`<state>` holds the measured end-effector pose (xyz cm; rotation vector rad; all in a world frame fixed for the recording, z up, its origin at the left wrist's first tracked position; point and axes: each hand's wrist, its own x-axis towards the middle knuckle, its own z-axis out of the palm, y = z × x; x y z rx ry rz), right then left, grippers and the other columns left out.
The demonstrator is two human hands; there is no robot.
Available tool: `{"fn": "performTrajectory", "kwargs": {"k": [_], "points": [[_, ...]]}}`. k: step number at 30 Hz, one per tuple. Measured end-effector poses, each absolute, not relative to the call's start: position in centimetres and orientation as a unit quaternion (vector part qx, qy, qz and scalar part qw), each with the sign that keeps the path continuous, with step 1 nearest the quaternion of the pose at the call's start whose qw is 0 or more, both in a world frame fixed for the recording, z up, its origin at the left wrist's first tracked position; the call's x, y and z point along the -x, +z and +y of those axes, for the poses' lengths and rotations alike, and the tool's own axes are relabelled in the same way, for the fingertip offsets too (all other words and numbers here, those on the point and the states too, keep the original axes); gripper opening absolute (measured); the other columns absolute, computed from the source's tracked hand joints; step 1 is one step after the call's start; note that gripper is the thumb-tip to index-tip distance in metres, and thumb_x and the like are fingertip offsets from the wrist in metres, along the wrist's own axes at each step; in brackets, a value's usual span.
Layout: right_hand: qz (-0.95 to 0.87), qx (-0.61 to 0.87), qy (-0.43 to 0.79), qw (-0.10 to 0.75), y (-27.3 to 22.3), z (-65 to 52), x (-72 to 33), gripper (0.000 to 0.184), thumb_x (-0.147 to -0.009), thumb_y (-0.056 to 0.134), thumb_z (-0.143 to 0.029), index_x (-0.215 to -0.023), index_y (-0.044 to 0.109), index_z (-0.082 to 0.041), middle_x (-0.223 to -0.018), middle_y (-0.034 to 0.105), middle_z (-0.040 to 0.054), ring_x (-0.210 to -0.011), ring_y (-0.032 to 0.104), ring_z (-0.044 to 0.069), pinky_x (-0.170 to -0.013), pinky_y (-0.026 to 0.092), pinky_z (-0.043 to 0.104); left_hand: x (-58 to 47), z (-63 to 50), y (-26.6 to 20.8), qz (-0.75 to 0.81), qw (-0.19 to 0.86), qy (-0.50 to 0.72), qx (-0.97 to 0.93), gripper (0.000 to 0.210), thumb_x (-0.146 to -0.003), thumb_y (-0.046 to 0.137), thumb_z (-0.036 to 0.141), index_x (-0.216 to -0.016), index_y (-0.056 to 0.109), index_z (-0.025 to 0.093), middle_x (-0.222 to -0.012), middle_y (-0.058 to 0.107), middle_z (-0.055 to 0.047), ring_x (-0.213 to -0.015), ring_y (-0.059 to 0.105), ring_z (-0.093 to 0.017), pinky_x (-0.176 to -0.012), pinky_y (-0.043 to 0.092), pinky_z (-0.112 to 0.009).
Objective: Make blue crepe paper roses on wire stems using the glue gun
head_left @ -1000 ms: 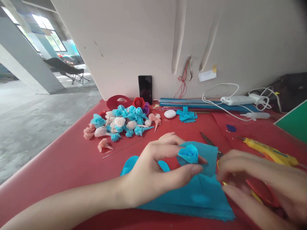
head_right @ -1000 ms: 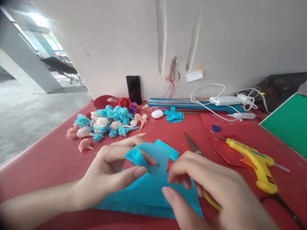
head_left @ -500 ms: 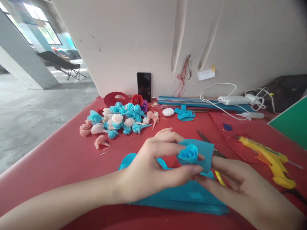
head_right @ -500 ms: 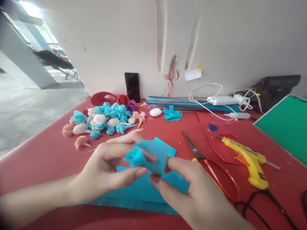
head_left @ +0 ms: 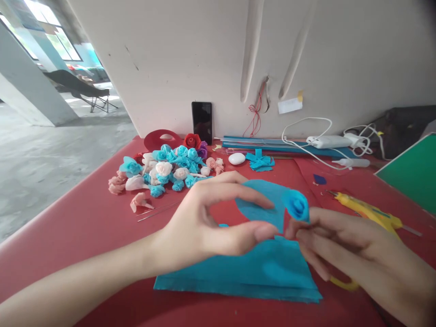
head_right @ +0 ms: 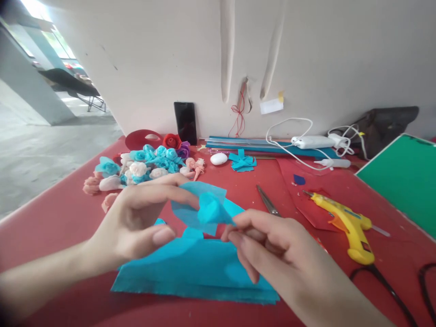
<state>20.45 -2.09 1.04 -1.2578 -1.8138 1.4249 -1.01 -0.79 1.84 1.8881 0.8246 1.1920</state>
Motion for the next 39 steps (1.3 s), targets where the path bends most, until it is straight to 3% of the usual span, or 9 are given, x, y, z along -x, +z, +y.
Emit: {"fn": "performTrajectory", "kwargs": {"k": [7, 12, 18, 20, 24, 26, 30, 35, 39], "points": [[-0.627, 0.472, 0.548, 0.289, 0.7, -2.9, -19.9, 0.024, -0.085, 0.051, -0.047, -0.09, 0.057, -0.025, -0.051, 0.047, -0.0052, -0.047, 0.042, 0.008, -0.05, 0.041, 0.018, 0.8, -0.5, 1.5, 0.308, 0.46, 0.447, -0.703, 0.014, -0.08, 0.064, 0.032, -0.079, 0.063, 0.018, -0.082, 0.063, -0.001, -0.081, 0.058, -0.016, -0.08, 0.045, -0.026], [-0.702, 0.412, 0.538, 0.219, 0.8, -2.5, -19.8, 0.032, -0.093, 0.037, -0.044, -0.074, 0.048, -0.021, -0.055, 0.048, -0.0028, -0.052, 0.047, 0.009, -0.051, 0.041, 0.018, 0.7, -0.8, 1.1, 0.282, 0.502, 0.421, -0.701, 0.014, -0.082, 0.062, 0.03, -0.084, 0.06, 0.016, -0.084, 0.06, -0.002, -0.08, 0.055, -0.015, -0.076, 0.045, -0.025], [-0.696, 0.405, 0.537, 0.251, 0.2, -2.7, -19.6, 0.033, -0.096, 0.035, -0.042, -0.074, 0.046, -0.02, -0.058, 0.049, -0.0033, -0.054, 0.046, 0.007, -0.051, 0.039, 0.016, 0.7, -0.8, 0.9, 0.272, 0.516, 0.42, -0.695, 0.016, -0.081, 0.064, 0.027, -0.092, 0.06, 0.016, -0.087, 0.059, -0.002, -0.079, 0.057, -0.013, -0.075, 0.047, -0.022], [-0.699, 0.405, 0.529, 0.261, 0.0, -2.8, -19.5, 0.034, -0.096, 0.035, -0.042, -0.073, 0.048, -0.02, -0.058, 0.048, -0.0032, -0.053, 0.046, 0.007, -0.05, 0.038, 0.016, 0.5, -0.9, 0.8, 0.262, 0.529, 0.435, -0.68, 0.027, -0.079, 0.066, 0.023, -0.104, 0.056, 0.02, -0.09, 0.06, -0.001, -0.081, 0.058, -0.013, -0.075, 0.049, -0.022], [-0.684, 0.408, 0.534, 0.284, -0.1, -2.9, -19.5, 0.034, -0.095, 0.036, -0.042, -0.072, 0.047, -0.02, -0.059, 0.048, -0.0031, -0.053, 0.045, 0.007, -0.05, 0.038, 0.017, 0.0, -1.2, 0.5, 0.252, 0.567, 0.472, -0.626, 0.075, -0.075, 0.069, 0.011, -0.134, 0.029, 0.035, -0.092, 0.061, 0.002, -0.09, 0.061, -0.015, -0.08, 0.05, -0.024], [-0.681, 0.407, 0.529, 0.301, -0.1, -2.9, -19.4, 0.032, -0.095, 0.037, -0.04, -0.073, 0.046, -0.02, -0.059, 0.048, -0.0035, -0.053, 0.046, 0.007, -0.051, 0.039, 0.016, -0.2, -1.3, 0.6, 0.256, 0.578, 0.468, -0.618, 0.067, -0.074, 0.07, 0.01, -0.129, 0.039, 0.033, -0.096, 0.064, 0.001, -0.097, 0.061, -0.016, -0.086, 0.049, -0.025], [-0.698, 0.403, 0.502, 0.313, -0.2, -3.0, -19.2, 0.031, -0.096, 0.035, -0.037, -0.073, 0.048, -0.021, -0.058, 0.049, -0.0038, -0.05, 0.045, 0.007, -0.047, 0.037, 0.016, -0.5, -1.3, 0.8, 0.279, 0.605, 0.427, -0.612, 0.02, -0.076, 0.068, 0.013, -0.095, 0.065, 0.02, -0.098, 0.067, -0.001, -0.101, 0.062, -0.017, -0.086, 0.049, -0.023], [-0.705, 0.4, 0.495, 0.313, -0.5, -3.2, -19.3, 0.03, -0.096, 0.035, -0.037, -0.072, 0.045, -0.021, -0.059, 0.051, -0.0045, -0.053, 0.048, 0.007, -0.05, 0.038, 0.016, -1.0, -1.1, 1.0, 0.278, 0.664, 0.496, -0.486, 0.054, -0.065, 0.071, -0.002, -0.111, 0.059, 0.023, -0.079, 0.067, 0.005, -0.082, 0.066, -0.012, -0.072, 0.054, -0.018], [-0.717, 0.402, 0.469, 0.323, -0.5, -3.2, -19.2, 0.031, -0.096, 0.035, -0.035, -0.072, 0.047, -0.021, -0.058, 0.052, -0.0048, -0.051, 0.047, 0.006, -0.048, 0.037, 0.015, -1.0, -1.2, 0.7, 0.249, 0.69, 0.463, -0.497, 0.034, -0.07, 0.068, 0.001, -0.098, 0.067, 0.019, -0.085, 0.071, 0.001, -0.085, 0.067, -0.014, -0.071, 0.054, -0.019]]}}
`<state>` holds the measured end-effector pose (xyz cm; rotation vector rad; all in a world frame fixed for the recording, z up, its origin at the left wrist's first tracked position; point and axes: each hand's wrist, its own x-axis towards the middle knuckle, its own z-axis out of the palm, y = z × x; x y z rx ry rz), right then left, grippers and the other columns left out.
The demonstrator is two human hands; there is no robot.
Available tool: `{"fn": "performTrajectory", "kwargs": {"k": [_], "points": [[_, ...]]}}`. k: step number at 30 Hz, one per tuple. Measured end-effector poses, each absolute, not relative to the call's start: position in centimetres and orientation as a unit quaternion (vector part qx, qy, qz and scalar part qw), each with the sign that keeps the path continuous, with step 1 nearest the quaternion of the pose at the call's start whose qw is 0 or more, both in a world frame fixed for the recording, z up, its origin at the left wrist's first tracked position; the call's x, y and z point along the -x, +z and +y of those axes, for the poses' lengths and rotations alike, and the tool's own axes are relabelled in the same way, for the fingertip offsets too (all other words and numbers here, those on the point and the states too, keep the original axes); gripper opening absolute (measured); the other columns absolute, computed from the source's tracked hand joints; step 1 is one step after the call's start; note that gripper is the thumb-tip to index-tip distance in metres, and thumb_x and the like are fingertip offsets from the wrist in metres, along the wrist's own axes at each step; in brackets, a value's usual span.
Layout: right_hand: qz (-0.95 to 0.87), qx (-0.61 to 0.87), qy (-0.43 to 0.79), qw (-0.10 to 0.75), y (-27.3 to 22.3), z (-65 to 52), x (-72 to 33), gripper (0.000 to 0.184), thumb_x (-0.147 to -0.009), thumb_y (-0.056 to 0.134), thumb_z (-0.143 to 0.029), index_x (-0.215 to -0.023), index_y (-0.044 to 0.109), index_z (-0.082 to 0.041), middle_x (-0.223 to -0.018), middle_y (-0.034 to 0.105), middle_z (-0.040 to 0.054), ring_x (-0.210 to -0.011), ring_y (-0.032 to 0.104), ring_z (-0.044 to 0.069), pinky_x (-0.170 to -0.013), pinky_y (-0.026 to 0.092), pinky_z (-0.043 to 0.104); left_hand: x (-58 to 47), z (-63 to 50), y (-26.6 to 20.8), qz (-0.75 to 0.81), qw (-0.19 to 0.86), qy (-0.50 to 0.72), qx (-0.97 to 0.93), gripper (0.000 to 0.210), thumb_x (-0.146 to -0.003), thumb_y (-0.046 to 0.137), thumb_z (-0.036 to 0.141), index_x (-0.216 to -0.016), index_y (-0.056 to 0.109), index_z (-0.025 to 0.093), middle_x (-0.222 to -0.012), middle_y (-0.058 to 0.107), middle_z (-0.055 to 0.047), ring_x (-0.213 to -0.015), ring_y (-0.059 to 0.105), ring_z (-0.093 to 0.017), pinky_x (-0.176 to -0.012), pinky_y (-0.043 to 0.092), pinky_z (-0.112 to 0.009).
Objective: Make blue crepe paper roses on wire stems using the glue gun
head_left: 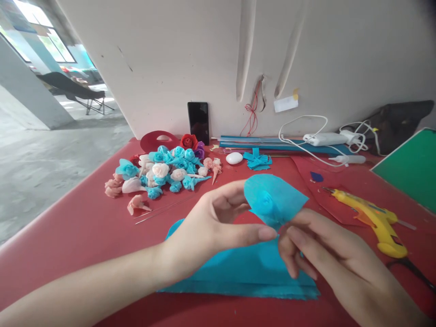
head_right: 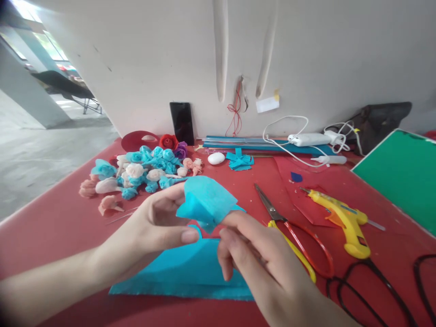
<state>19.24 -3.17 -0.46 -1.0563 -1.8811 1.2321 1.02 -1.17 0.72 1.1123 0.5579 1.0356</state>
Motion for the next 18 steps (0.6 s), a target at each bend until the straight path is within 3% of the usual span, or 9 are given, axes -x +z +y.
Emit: {"fn": "performTrajectory", "kwargs": {"k": [5, 9, 14, 18], "points": [[-0.723, 0.412, 0.439, 0.337, -0.43, -3.0, -18.87, 0.031, -0.096, 0.036, -0.034, -0.07, 0.046, -0.02, -0.057, 0.05, -0.0043, -0.05, 0.047, 0.006, -0.046, 0.037, 0.013, -0.83, -1.65, 0.48, 0.24, 0.685, 0.445, -0.525, 0.019, -0.081, 0.062, 0.008, -0.087, 0.072, 0.023, -0.084, 0.073, 0.004, -0.081, 0.068, -0.009, -0.076, 0.052, -0.017], [-0.738, 0.427, 0.396, 0.341, -0.65, -2.76, -18.69, 0.032, -0.096, 0.034, -0.032, -0.068, 0.044, -0.02, -0.055, 0.045, -0.0044, -0.047, 0.044, 0.006, -0.044, 0.035, 0.014, -0.63, -1.82, 0.84, 0.268, 0.676, 0.439, -0.527, 0.015, -0.082, 0.062, 0.012, -0.09, 0.072, 0.021, -0.088, 0.074, 0.001, -0.087, 0.068, -0.014, -0.075, 0.053, -0.019], [-0.738, 0.442, 0.373, 0.347, -0.82, -2.81, -18.84, 0.031, -0.096, 0.034, -0.034, -0.07, 0.043, -0.02, -0.054, 0.045, -0.0044, -0.046, 0.043, 0.007, -0.043, 0.036, 0.016, -0.44, -1.66, 1.09, 0.277, 0.645, 0.446, -0.555, 0.02, -0.087, 0.056, 0.012, -0.086, 0.073, 0.023, -0.079, 0.073, 0.005, -0.073, 0.067, -0.009, -0.074, 0.052, -0.016], [-0.756, 0.441, 0.348, 0.336, -0.71, -3.0, -19.33, 0.028, -0.096, 0.034, -0.035, -0.075, 0.045, -0.021, -0.056, 0.047, -0.0044, -0.047, 0.046, 0.008, -0.044, 0.037, 0.017, -0.13, -1.63, 1.43, 0.307, 0.594, 0.441, -0.598, 0.026, -0.089, 0.052, 0.011, -0.092, 0.073, 0.026, -0.08, 0.073, 0.006, -0.075, 0.066, -0.008, -0.07, 0.05, -0.014]]}}
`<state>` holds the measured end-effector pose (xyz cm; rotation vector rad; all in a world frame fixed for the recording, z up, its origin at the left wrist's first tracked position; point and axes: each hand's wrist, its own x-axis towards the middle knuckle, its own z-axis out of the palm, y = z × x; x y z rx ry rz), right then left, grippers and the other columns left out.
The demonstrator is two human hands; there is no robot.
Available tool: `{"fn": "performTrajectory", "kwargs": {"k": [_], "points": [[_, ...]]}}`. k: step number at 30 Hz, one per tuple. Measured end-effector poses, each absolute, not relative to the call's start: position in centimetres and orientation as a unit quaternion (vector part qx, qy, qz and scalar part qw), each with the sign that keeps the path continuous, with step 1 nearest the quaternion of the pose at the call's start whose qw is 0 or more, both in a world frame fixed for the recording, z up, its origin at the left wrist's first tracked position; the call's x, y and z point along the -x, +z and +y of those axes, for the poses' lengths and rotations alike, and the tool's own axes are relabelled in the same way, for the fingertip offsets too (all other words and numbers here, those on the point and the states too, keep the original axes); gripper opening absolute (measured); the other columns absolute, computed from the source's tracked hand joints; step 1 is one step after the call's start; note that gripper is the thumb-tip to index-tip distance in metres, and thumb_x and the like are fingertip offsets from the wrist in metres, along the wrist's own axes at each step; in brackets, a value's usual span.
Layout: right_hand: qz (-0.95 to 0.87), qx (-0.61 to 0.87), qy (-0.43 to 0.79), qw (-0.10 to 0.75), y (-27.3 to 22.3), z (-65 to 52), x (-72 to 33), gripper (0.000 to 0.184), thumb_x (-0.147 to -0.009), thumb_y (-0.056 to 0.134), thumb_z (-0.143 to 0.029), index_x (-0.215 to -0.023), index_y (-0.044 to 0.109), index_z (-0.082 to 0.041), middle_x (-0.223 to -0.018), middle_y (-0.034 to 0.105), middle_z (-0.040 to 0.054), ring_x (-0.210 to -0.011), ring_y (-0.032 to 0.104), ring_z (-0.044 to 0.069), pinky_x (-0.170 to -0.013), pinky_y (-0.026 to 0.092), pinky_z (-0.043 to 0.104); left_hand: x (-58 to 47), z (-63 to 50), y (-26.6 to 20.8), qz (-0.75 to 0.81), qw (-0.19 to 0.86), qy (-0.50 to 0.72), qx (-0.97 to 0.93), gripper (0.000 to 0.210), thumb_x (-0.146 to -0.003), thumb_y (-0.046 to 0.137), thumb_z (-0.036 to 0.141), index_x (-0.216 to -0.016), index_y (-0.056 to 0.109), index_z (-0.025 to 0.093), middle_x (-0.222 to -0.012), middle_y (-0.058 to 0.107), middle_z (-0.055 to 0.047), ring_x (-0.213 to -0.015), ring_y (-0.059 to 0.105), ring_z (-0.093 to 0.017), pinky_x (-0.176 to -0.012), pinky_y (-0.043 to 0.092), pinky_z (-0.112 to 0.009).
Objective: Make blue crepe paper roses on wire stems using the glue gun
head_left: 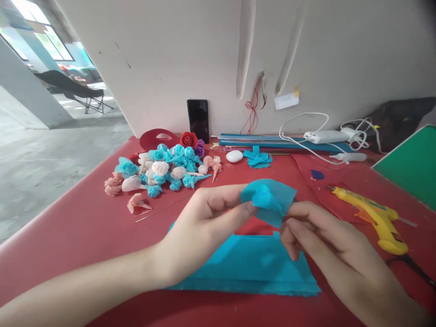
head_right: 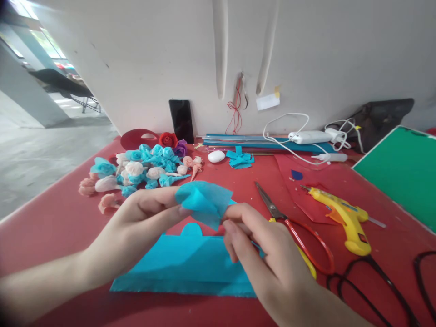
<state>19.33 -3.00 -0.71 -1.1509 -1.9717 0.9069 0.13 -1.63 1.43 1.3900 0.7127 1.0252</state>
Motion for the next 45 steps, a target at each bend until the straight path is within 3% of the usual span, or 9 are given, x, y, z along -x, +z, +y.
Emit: {"fn": "performTrajectory", "kwargs": {"k": [8, 14, 21, 25, 30, 36, 42, 45], "points": [[-0.782, 0.443, 0.323, 0.296, -0.35, -2.59, -19.37, 0.031, -0.095, 0.035, -0.034, -0.072, 0.049, -0.021, -0.056, 0.05, -0.0032, -0.049, 0.05, 0.008, -0.043, 0.036, 0.018, 0.56, -1.48, 2.44, 0.33, 0.542, 0.383, -0.671, 0.037, -0.085, 0.048, 0.0, -0.093, 0.073, 0.026, -0.085, 0.073, 0.008, -0.083, 0.068, -0.01, -0.075, 0.052, -0.014], [-0.759, 0.473, 0.317, 0.314, -0.41, -2.62, -18.94, 0.034, -0.09, 0.042, -0.043, -0.072, 0.059, -0.02, -0.052, 0.051, -0.0003, -0.049, 0.05, 0.011, -0.042, 0.037, 0.019, 0.35, -1.32, 2.27, 0.345, 0.507, 0.373, -0.696, 0.014, -0.082, 0.061, 0.014, -0.089, 0.071, 0.022, -0.091, 0.073, 0.005, -0.089, 0.068, -0.013, -0.083, 0.052, -0.017], [-0.728, 0.484, 0.374, 0.311, -0.39, -2.58, -18.64, 0.032, -0.085, 0.048, -0.046, -0.075, 0.063, -0.02, -0.052, 0.053, 0.0011, -0.05, 0.052, 0.012, -0.043, 0.041, 0.02, 0.27, -1.4, 2.15, 0.383, 0.487, 0.372, -0.691, 0.009, -0.083, 0.062, 0.02, -0.083, 0.07, 0.021, -0.084, 0.074, 0.006, -0.08, 0.068, -0.011, -0.074, 0.053, -0.014], [-0.702, 0.475, 0.443, 0.292, -0.39, -2.56, -18.77, 0.027, -0.085, 0.05, -0.04, -0.072, 0.061, -0.019, -0.055, 0.057, 0.0013, -0.05, 0.054, 0.011, -0.043, 0.041, 0.019, 0.28, -1.28, 2.12, 0.389, 0.472, 0.366, -0.702, 0.01, -0.084, 0.06, 0.021, -0.082, 0.07, 0.021, -0.081, 0.073, 0.006, -0.077, 0.067, -0.009, -0.072, 0.052, -0.013], [-0.677, 0.428, 0.539, 0.261, -0.49, -2.37, -18.87, 0.023, -0.087, 0.048, -0.032, -0.068, 0.054, -0.019, -0.06, 0.061, -0.0007, -0.047, 0.053, 0.007, -0.045, 0.042, 0.015, 0.11, -1.24, 2.15, 0.406, 0.441, 0.365, -0.712, 0.007, -0.081, 0.063, 0.019, -0.081, 0.069, 0.02, -0.075, 0.071, 0.007, -0.068, 0.064, -0.007, -0.059, 0.048, -0.009], [-0.617, 0.416, 0.627, 0.229, -0.53, -2.69, -19.11, 0.035, -0.089, 0.047, -0.04, -0.064, 0.051, -0.016, -0.059, 0.062, 0.001, -0.044, 0.052, 0.005, -0.046, 0.04, 0.015, -0.1, -1.59, 1.99, 0.409, 0.461, 0.37, -0.696, 0.032, -0.077, 0.066, 0.016, -0.108, 0.065, 0.025, -0.08, 0.072, 0.009, -0.07, 0.066, -0.008, -0.069, 0.053, -0.014], [-0.601, 0.389, 0.651, 0.252, -0.81, -2.42, -18.73, 0.039, -0.089, 0.048, -0.045, -0.063, 0.053, -0.015, -0.061, 0.064, 0.0019, -0.044, 0.054, 0.005, -0.046, 0.041, 0.015, -0.01, -1.5, 1.98, 0.416, 0.486, 0.356, -0.681, 0.043, -0.077, 0.067, 0.021, -0.119, 0.057, 0.028, -0.083, 0.072, 0.009, -0.081, 0.067, -0.01, -0.08, 0.051, -0.016], [-0.609, 0.389, 0.635, 0.274, -0.79, -2.61, -18.81, 0.038, -0.089, 0.05, -0.044, -0.063, 0.054, -0.016, -0.06, 0.063, 0.0008, -0.043, 0.054, 0.005, -0.045, 0.042, 0.015, 0.13, -1.24, 1.82, 0.405, 0.5, 0.357, -0.677, 0.046, -0.074, 0.071, 0.025, -0.117, 0.055, 0.028, -0.094, 0.07, 0.008, -0.093, 0.064, -0.012, -0.082, 0.05, -0.018]]}}
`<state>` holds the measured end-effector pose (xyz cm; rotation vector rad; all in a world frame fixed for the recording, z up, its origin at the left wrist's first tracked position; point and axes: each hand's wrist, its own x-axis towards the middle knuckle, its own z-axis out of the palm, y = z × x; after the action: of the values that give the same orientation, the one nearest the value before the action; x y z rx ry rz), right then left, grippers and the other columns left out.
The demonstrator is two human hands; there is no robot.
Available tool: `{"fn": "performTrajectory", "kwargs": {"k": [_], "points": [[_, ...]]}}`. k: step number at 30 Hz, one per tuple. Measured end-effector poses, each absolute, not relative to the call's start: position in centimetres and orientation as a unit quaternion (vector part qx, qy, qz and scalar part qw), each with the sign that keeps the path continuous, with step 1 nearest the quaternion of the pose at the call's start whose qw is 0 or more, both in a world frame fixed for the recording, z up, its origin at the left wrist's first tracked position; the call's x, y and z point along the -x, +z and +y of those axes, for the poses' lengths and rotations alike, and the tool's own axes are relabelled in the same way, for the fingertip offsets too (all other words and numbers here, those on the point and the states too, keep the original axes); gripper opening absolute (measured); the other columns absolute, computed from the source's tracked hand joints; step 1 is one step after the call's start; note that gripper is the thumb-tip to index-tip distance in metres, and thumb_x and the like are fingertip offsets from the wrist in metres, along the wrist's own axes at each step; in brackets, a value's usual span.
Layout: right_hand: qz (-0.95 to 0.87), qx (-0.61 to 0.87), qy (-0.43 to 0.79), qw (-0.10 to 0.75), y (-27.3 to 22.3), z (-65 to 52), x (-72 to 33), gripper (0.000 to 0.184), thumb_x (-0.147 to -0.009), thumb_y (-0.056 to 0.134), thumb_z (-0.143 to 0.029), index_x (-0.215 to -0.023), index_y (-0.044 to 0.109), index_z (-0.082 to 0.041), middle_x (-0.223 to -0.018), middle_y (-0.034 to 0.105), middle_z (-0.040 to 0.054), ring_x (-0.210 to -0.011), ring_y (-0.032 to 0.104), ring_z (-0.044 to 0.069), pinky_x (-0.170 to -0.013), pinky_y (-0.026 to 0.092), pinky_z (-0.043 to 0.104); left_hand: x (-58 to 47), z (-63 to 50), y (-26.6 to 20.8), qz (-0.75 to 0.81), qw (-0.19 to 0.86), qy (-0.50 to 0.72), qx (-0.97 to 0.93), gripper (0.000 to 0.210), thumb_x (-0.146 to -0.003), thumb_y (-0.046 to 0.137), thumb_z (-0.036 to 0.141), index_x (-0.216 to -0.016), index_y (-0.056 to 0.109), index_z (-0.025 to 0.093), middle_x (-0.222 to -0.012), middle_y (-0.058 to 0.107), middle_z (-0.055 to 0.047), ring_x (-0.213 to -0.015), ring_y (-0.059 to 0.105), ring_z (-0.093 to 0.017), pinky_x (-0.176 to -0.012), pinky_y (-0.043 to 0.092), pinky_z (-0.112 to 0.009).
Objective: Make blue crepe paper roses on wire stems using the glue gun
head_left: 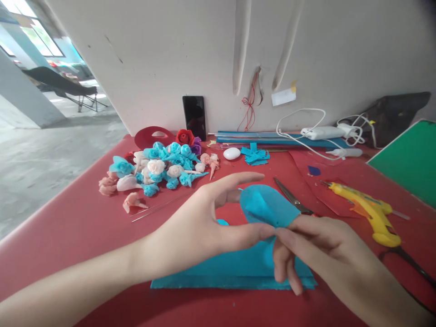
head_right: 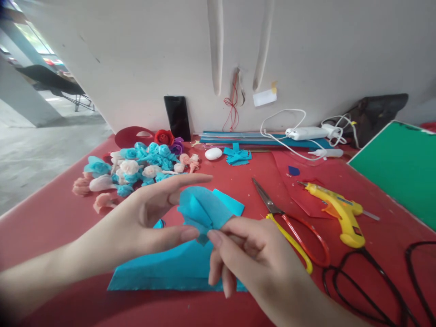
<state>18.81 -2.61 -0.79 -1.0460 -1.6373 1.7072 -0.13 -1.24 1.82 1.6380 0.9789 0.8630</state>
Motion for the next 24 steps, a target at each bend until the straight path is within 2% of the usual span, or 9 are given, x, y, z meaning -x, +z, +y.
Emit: {"fn": "performTrajectory", "kwargs": {"k": [2, 5, 10, 13, 15, 18, 24], "points": [[-0.62, 0.394, 0.615, 0.285, -0.7, -2.9, -18.98, 0.038, -0.089, 0.049, -0.043, -0.063, 0.056, -0.017, -0.059, 0.063, 0.0, -0.044, 0.055, 0.005, -0.047, 0.044, 0.014, 0.17, -1.08, 1.62, 0.382, 0.531, 0.346, -0.672, 0.033, -0.076, 0.07, 0.026, -0.107, 0.059, 0.025, -0.101, 0.069, 0.006, -0.098, 0.063, -0.013, -0.086, 0.049, -0.019], [-0.634, 0.403, 0.594, 0.289, -0.68, -3.18, -19.16, 0.038, -0.09, 0.048, -0.043, -0.065, 0.059, -0.017, -0.06, 0.064, 0.0001, -0.048, 0.058, 0.005, -0.049, 0.045, 0.014, 0.15, -1.06, 1.38, 0.367, 0.573, 0.326, -0.657, 0.015, -0.081, 0.065, 0.029, -0.093, 0.063, 0.02, -0.099, 0.069, 0.002, -0.098, 0.063, -0.016, -0.088, 0.049, -0.024], [-0.655, 0.393, 0.58, 0.284, -0.86, -2.82, -18.98, 0.036, -0.092, 0.046, -0.038, -0.066, 0.062, -0.018, -0.057, 0.064, -0.0008, -0.053, 0.061, 0.007, -0.052, 0.048, 0.012, 0.14, -1.43, 1.5, 0.38, 0.535, 0.356, -0.666, 0.011, -0.081, 0.064, 0.026, -0.083, 0.066, 0.016, -0.086, 0.07, 0.0, -0.084, 0.064, -0.016, -0.08, 0.051, -0.024], [-0.656, 0.39, 0.573, 0.299, -0.79, -2.63, -18.97, 0.026, -0.09, 0.05, -0.028, -0.068, 0.063, -0.02, -0.062, 0.065, -0.003, -0.057, 0.062, 0.005, -0.054, 0.048, 0.01, 0.1, -1.47, 1.77, 0.378, 0.488, 0.359, -0.7, 0.008, -0.08, 0.065, 0.022, -0.079, 0.068, 0.014, -0.079, 0.068, 0.0, -0.078, 0.062, -0.014, -0.075, 0.05, -0.022], [-0.654, 0.393, 0.569, 0.307, -0.72, -2.55, -19.05, 0.017, -0.087, 0.053, -0.025, -0.075, 0.064, -0.022, -0.065, 0.066, -0.0041, -0.058, 0.062, 0.005, -0.054, 0.048, 0.009, 0.05, -1.44, 1.94, 0.358, 0.485, 0.345, -0.72, 0.01, -0.083, 0.062, 0.021, -0.078, 0.069, 0.014, -0.079, 0.069, 0.0, -0.079, 0.062, -0.012, -0.078, 0.049, -0.021], [-0.662, 0.414, 0.547, 0.302, -0.66, -2.47, -19.18, 0.011, -0.084, 0.056, -0.029, -0.083, 0.067, -0.024, -0.065, 0.065, -0.0028, -0.06, 0.062, 0.008, -0.054, 0.049, 0.011, 0.03, -1.52, 2.14, 0.342, 0.473, 0.33, -0.742, 0.013, -0.084, 0.06, 0.019, -0.076, 0.069, 0.016, -0.078, 0.069, 0.002, -0.08, 0.063, -0.011, -0.08, 0.048, -0.019], [-0.68, 0.436, 0.512, 0.293, -0.61, -2.7, -19.3, 0.016, -0.082, 0.057, -0.032, -0.089, 0.07, -0.024, -0.072, 0.068, 0.0004, -0.061, 0.062, 0.012, -0.055, 0.051, 0.017, 0.11, -1.78, 2.25, 0.348, 0.4, 0.333, -0.78, 0.012, -0.079, 0.062, 0.012, -0.083, 0.072, 0.018, -0.077, 0.07, 0.003, -0.076, 0.064, -0.01, -0.072, 0.05, -0.018]]}}
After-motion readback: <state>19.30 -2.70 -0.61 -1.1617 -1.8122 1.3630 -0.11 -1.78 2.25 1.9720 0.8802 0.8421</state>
